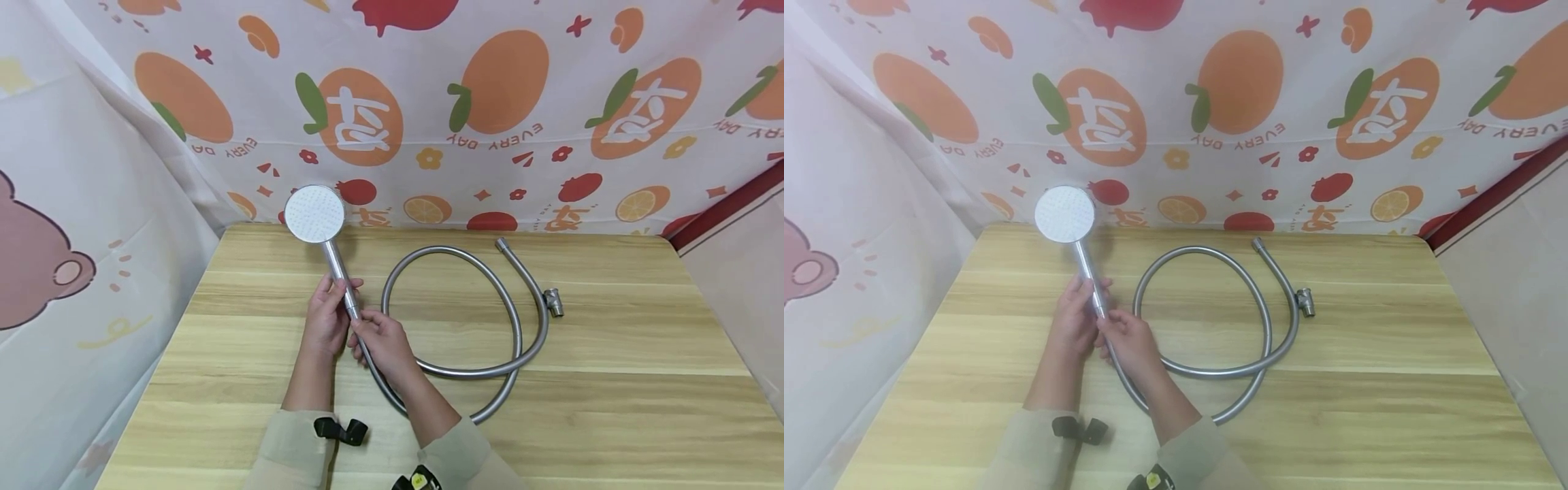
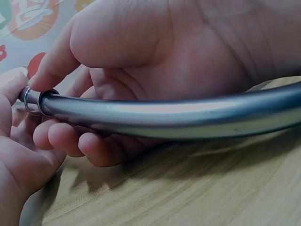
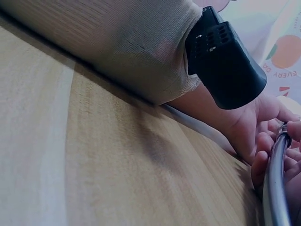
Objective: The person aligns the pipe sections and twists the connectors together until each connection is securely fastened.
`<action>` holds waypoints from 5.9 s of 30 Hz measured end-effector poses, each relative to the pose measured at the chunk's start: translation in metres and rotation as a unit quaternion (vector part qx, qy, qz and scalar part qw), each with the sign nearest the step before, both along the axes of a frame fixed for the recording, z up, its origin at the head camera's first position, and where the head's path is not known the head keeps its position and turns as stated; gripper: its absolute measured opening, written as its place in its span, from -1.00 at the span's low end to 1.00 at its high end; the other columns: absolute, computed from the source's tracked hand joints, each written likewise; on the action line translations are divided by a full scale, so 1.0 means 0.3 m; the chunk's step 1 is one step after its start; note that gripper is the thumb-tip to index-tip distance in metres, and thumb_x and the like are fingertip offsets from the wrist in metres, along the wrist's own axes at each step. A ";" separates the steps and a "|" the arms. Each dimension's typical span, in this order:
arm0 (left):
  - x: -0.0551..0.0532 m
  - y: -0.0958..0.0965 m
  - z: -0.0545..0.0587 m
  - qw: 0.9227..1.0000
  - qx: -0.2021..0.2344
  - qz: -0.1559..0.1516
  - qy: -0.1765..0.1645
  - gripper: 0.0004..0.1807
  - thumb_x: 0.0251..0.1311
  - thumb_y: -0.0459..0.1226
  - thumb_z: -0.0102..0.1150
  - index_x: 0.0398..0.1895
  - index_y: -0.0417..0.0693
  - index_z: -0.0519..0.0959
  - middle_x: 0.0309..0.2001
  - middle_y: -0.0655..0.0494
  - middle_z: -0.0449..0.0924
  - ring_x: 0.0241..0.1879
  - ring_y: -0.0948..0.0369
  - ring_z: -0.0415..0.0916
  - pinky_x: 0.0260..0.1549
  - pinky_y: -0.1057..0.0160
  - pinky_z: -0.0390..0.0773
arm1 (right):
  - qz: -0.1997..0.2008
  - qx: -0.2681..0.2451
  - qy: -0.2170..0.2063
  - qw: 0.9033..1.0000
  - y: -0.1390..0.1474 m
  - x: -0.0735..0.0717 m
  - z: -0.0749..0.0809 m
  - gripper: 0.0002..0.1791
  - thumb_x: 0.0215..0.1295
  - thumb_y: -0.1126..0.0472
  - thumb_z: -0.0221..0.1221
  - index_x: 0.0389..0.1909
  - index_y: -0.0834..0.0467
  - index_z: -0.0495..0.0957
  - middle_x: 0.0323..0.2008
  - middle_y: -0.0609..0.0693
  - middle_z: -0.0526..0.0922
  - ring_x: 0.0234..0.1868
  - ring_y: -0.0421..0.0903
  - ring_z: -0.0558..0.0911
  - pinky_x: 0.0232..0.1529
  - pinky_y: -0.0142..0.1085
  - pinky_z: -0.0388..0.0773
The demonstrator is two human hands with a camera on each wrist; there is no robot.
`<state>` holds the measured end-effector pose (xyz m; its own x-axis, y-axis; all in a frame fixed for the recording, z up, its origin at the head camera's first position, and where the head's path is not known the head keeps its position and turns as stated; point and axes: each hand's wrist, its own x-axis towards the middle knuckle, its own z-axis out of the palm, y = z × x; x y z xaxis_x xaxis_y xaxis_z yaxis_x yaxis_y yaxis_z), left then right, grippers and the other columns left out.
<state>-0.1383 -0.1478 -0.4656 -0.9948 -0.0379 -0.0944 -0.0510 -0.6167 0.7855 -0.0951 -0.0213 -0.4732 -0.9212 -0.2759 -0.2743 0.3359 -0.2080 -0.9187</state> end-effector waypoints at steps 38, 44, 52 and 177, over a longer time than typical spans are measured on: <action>-0.034 -0.099 0.012 0.981 0.017 0.179 -0.069 -0.47 0.45 -0.22 0.00 0.41 -0.12 0.21 0.13 0.03 0.40 -0.25 0.22 0.36 -0.57 0.39 0.47 | 0.290 0.155 0.142 0.934 0.131 -0.002 0.099 -0.41 0.11 0.27 0.40 0.21 -0.01 0.53 -0.21 -0.10 0.70 -0.31 -0.21 0.69 -0.24 -0.39 0.62; -0.041 -0.119 0.017 0.978 0.002 0.190 -0.088 -0.54 0.39 -0.31 0.09 0.28 -0.17 0.24 0.07 0.02 0.39 -0.05 0.17 0.41 -0.44 0.32 0.54 | 0.351 0.160 0.150 0.911 0.168 -0.009 0.106 -0.38 0.06 0.36 0.39 0.20 0.02 0.53 -0.30 -0.10 0.68 -0.36 -0.24 0.63 -0.26 -0.43 0.59; -0.025 -0.114 0.038 0.964 -0.151 0.210 -0.064 -0.12 0.32 -0.47 0.08 0.58 -0.06 -0.16 0.58 0.05 -0.07 0.49 0.20 0.05 0.36 0.26 0.34 | 0.348 0.176 0.160 0.907 0.171 -0.015 0.091 -0.48 0.08 0.39 0.36 0.11 0.06 0.58 -0.36 -0.02 0.71 -0.38 -0.24 0.64 -0.27 -0.45 0.58; 0.057 0.404 -0.005 0.886 -0.432 -0.138 0.097 -0.77 0.38 -0.28 0.12 -0.02 -0.19 0.63 -0.30 0.03 0.72 -0.29 0.17 0.60 -0.28 0.37 0.57 | -0.340 0.415 0.095 0.838 0.864 -0.119 -0.045 -0.57 0.15 0.40 0.29 0.09 0.25 0.56 -0.07 0.20 0.61 -0.03 0.09 0.55 0.07 -0.11 0.46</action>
